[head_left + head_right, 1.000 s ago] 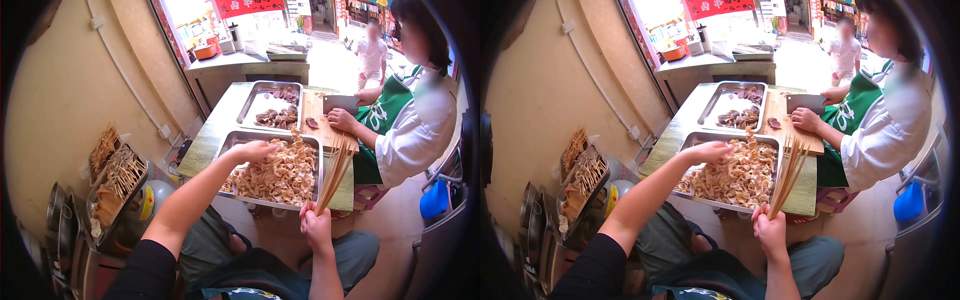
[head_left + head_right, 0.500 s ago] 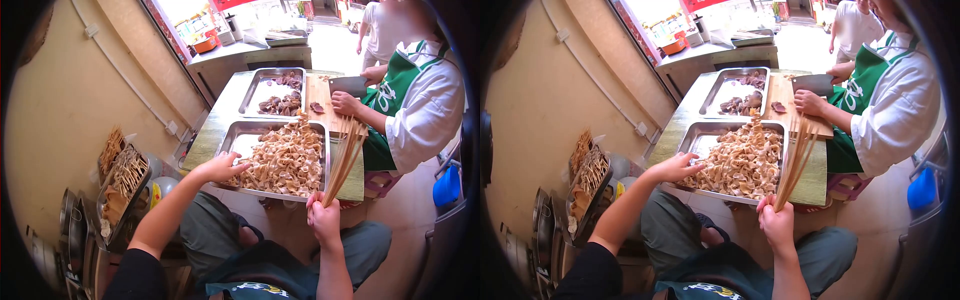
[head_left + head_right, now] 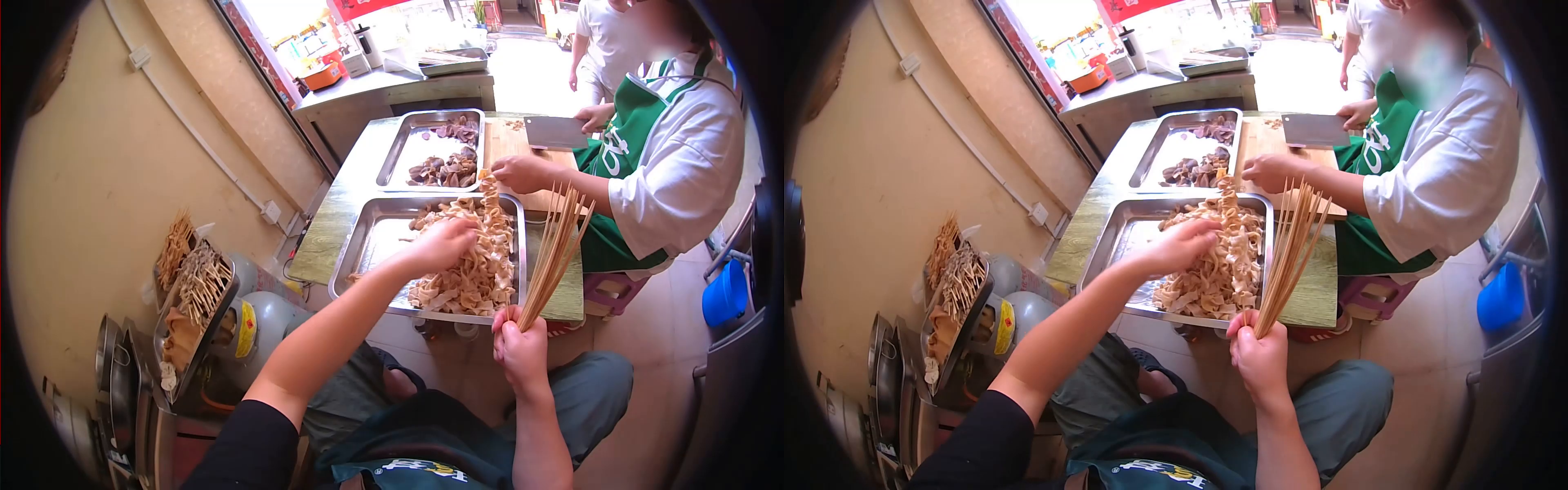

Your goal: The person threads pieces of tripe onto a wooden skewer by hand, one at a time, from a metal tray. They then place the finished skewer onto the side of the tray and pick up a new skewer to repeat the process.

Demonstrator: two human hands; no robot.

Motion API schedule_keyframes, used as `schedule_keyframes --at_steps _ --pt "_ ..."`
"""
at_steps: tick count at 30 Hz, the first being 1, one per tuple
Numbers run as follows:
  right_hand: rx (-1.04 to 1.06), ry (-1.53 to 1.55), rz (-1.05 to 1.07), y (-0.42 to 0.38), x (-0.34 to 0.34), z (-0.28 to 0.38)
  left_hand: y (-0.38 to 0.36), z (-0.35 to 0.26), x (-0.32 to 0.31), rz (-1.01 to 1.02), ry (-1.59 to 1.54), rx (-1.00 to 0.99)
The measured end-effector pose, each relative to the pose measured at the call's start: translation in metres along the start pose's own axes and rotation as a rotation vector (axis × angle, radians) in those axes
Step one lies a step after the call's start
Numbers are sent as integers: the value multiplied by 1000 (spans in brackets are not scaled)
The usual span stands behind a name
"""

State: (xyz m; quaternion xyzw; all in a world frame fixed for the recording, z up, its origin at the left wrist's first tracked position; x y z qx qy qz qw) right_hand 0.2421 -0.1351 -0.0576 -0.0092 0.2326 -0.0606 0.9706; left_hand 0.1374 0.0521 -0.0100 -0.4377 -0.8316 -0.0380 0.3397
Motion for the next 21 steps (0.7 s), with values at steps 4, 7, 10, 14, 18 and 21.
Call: schedule_keyframes --at_steps 4,7,10,14,18,21 --pt "-21 -11 -10 -3 2 5 -17 -35 0 59 409 -30" --pt "-20 5 27 -6 -1 7 -37 -56 34 87 509 -60" --pt "1 -14 17 -8 -3 10 -51 -46 68 16 480 -60" --pt "3 -8 37 -9 -5 9 -79 5 88 22 851 132" --pt "0 -16 50 -9 -9 8 -88 88 68 258 1005 427" --pt "-13 -14 60 -9 -12 7 -80 73 58 115 798 298"
Point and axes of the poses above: each hand's wrist, its own y-axis towards the middle knuckle, its own x-axis out of the back of the hand, z = x × y, the point moved 5 cm from there along y, towards the middle knuckle, and after that the axes turned 10 degrees about z, right-handed, at the moved point
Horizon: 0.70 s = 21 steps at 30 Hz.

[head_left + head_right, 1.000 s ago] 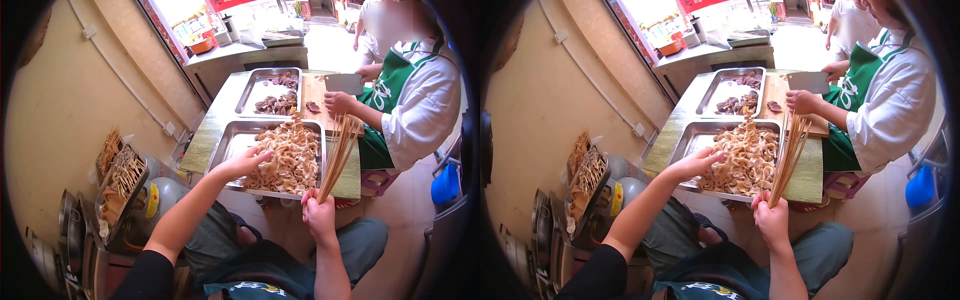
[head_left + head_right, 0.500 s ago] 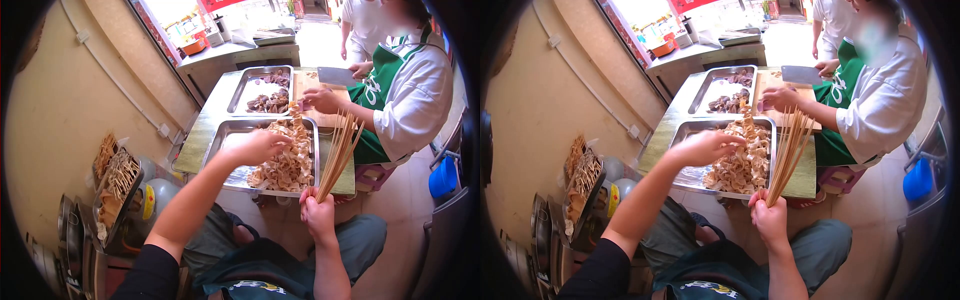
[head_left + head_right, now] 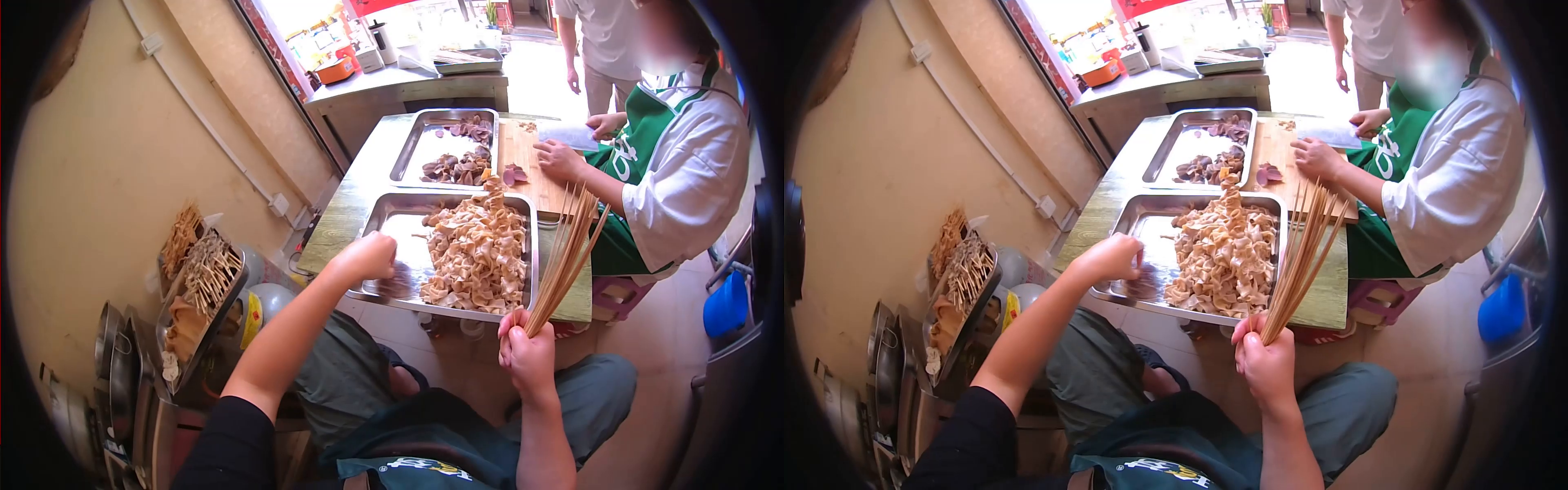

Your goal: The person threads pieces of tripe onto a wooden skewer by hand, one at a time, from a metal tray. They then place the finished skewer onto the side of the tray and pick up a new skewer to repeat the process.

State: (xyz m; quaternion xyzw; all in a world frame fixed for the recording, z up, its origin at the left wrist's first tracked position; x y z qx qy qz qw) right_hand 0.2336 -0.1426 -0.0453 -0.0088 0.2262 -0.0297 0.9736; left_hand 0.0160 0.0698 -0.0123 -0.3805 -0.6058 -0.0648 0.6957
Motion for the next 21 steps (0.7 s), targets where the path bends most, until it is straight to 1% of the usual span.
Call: schedule_keyframes --at_steps 1,2,4,6,7,10,11,13,14,17,20,21 --pt "-2 -9 0 -1 -2 1 0 -9 7 -112 -174 -71" --pt "-9 2 3 -2 -5 2 7 -20 5 -29 -444 -215" --pt "-8 -7 1 -3 -9 5 1 -41 17 26 -734 -281" --pt "-45 -7 66 -7 -16 1 -6 -41 31 -97 -777 -316" --pt "-57 -32 73 -9 -18 -4 -11 -35 38 -138 -811 -297" --pt "-103 -35 119 -11 -29 -15 -16 -5 39 -374 -830 -222" --pt "-104 -60 126 -9 -34 -19 -19 0 38 -393 -849 -226" --pt "-175 64 149 -1 -51 -31 -28 14 38 -471 -916 -194" --pt "-181 35 158 4 -62 -30 -30 22 35 -490 -939 -196" --pt "-332 127 135 24 -95 -43 -41 56 29 -722 -1052 -228" --pt "-384 102 83 49 -129 -49 -51 88 17 -813 -1202 -208" --pt "-402 120 73 58 -137 -54 -52 95 15 -832 -1224 -247"
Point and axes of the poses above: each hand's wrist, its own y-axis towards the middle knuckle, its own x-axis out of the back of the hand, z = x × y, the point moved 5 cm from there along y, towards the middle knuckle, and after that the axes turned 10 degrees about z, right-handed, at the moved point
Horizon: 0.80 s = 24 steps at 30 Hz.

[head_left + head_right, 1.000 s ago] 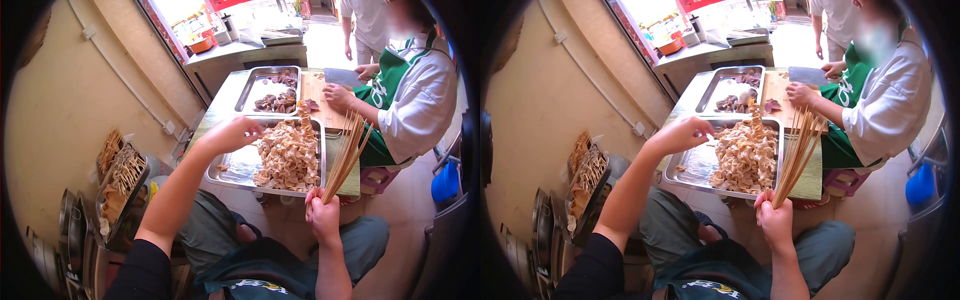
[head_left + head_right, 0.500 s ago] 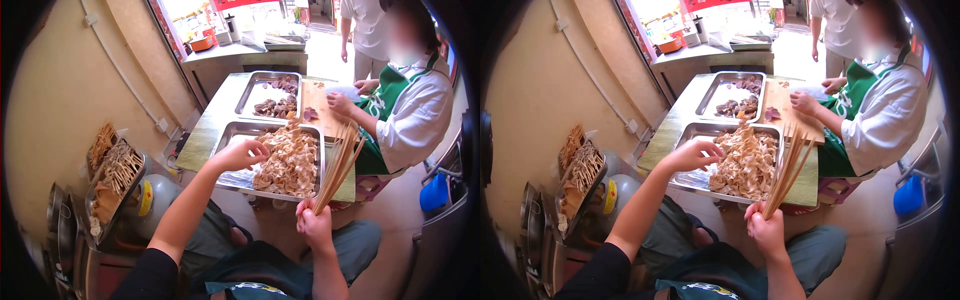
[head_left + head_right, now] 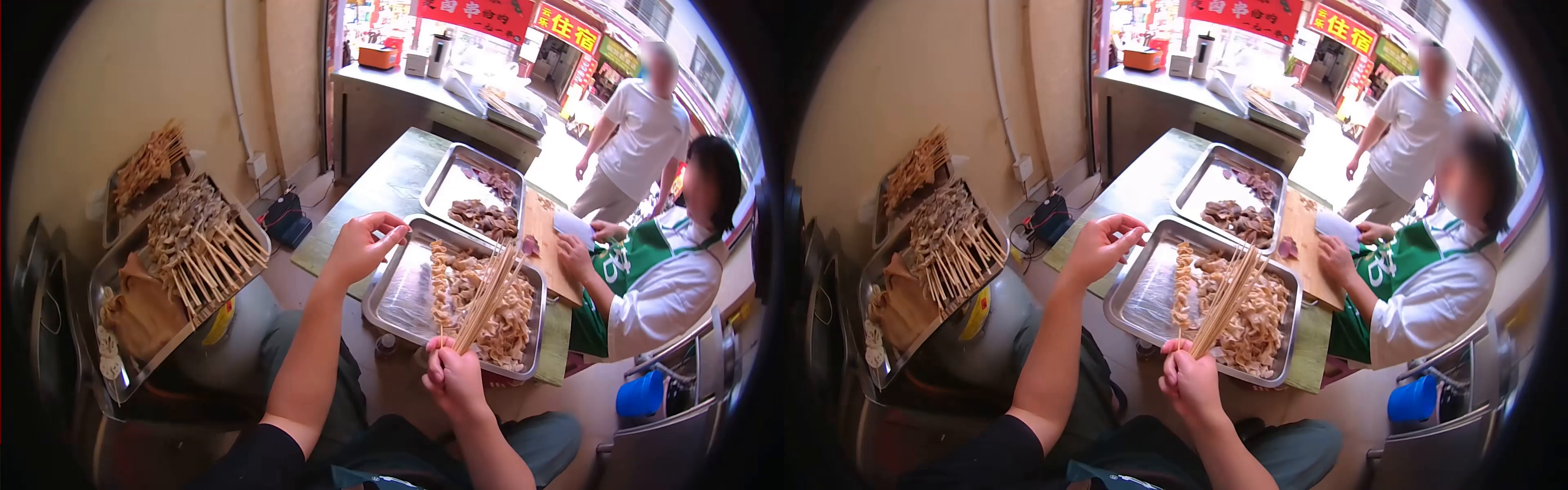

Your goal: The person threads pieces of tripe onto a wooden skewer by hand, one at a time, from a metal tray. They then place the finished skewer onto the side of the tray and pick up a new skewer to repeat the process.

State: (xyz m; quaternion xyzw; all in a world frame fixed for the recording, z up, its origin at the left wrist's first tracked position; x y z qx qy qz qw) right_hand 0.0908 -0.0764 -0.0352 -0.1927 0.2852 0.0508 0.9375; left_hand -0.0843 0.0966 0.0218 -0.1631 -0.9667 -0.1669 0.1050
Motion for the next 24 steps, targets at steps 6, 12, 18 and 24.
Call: schedule_keyframes --at_steps 6,12,18,24 --pt "-77 -149 -30 46 -40 1 -6 -3 24 -22 -19 -3" --pt "-205 -304 31 30 -68 6 -9 1 34 -3 68 -29" --pt "-130 -319 115 7 -59 14 -10 0 30 -27 84 -57" --pt "-126 -528 161 -48 -11 6 -17 -14 -1 129 230 -54"
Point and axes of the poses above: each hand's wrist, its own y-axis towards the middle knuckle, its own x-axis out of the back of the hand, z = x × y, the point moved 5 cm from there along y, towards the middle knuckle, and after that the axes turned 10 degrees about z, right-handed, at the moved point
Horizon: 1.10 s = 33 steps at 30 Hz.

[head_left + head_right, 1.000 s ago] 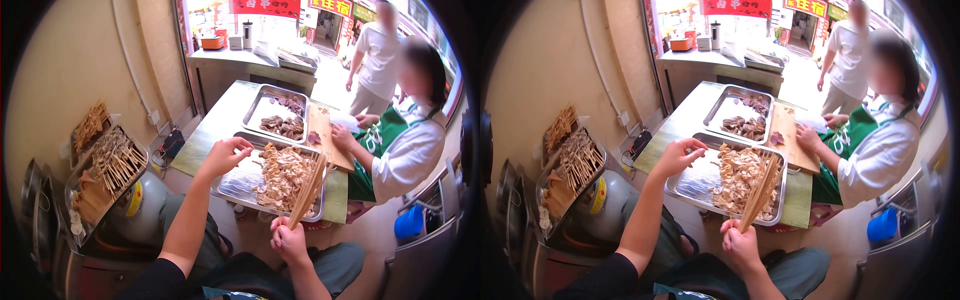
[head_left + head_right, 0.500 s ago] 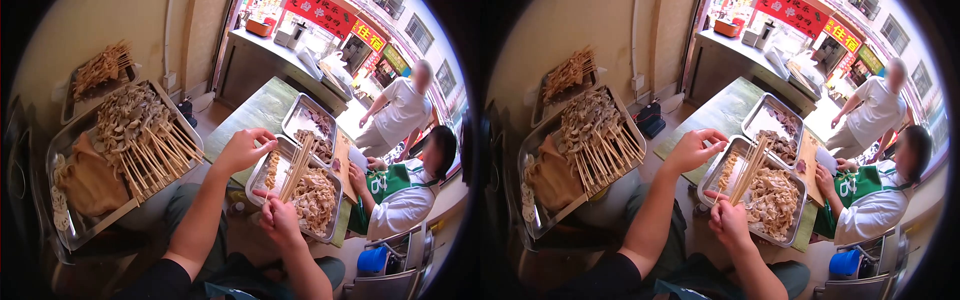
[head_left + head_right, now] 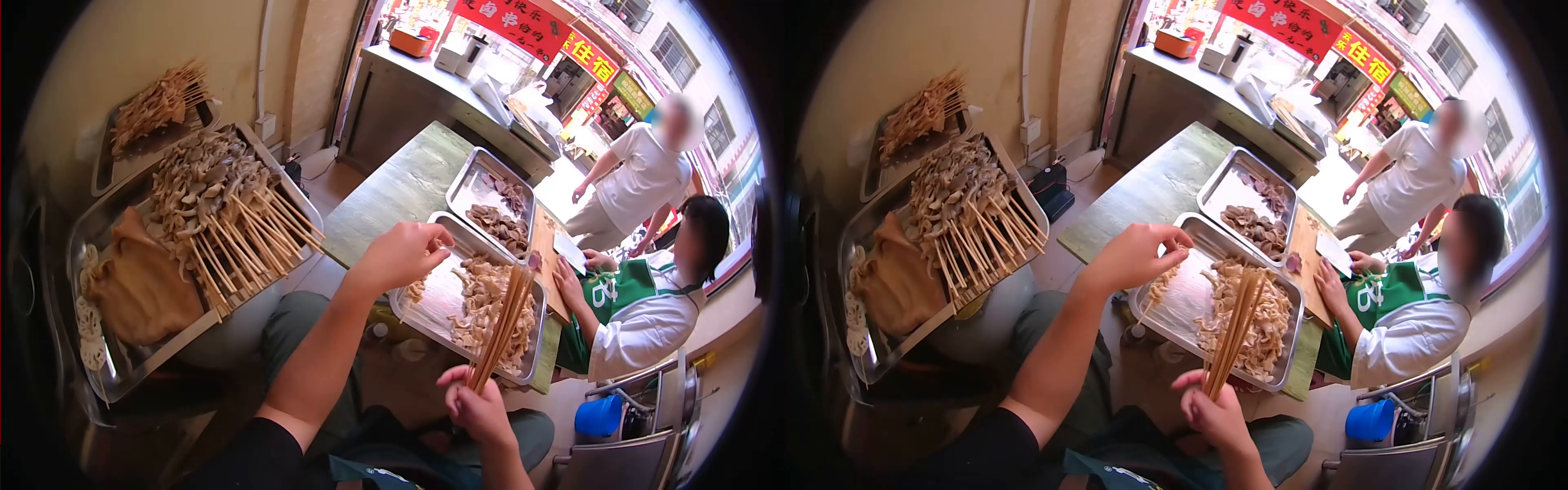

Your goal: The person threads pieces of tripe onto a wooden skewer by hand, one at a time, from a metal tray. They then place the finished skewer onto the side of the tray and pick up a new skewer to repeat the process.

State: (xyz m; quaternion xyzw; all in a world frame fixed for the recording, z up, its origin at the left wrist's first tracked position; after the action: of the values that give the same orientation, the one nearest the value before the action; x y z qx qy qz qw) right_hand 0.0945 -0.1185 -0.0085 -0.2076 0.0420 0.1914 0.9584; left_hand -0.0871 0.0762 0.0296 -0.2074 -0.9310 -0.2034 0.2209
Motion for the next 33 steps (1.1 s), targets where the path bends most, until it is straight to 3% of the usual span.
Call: schedule_keyframes --at_steps 3,7,11,15,20,23,33 --pt "130 -244 -188 -38 24 -38 5 -12 -19 68 179 -7" --pt "87 -199 -323 -77 50 -68 2 -36 -45 163 292 28" --pt "149 1 -393 -92 71 -51 4 -56 -82 237 317 15" --pt "388 -58 -271 -83 99 -13 16 -44 -117 213 463 25" --pt "442 -85 -296 -69 128 -17 23 -49 -136 221 410 -11" --pt "346 -20 -280 -71 139 -38 31 -57 -142 218 418 -17" --pt "338 129 -215 -79 147 -36 51 -57 -148 240 505 6"
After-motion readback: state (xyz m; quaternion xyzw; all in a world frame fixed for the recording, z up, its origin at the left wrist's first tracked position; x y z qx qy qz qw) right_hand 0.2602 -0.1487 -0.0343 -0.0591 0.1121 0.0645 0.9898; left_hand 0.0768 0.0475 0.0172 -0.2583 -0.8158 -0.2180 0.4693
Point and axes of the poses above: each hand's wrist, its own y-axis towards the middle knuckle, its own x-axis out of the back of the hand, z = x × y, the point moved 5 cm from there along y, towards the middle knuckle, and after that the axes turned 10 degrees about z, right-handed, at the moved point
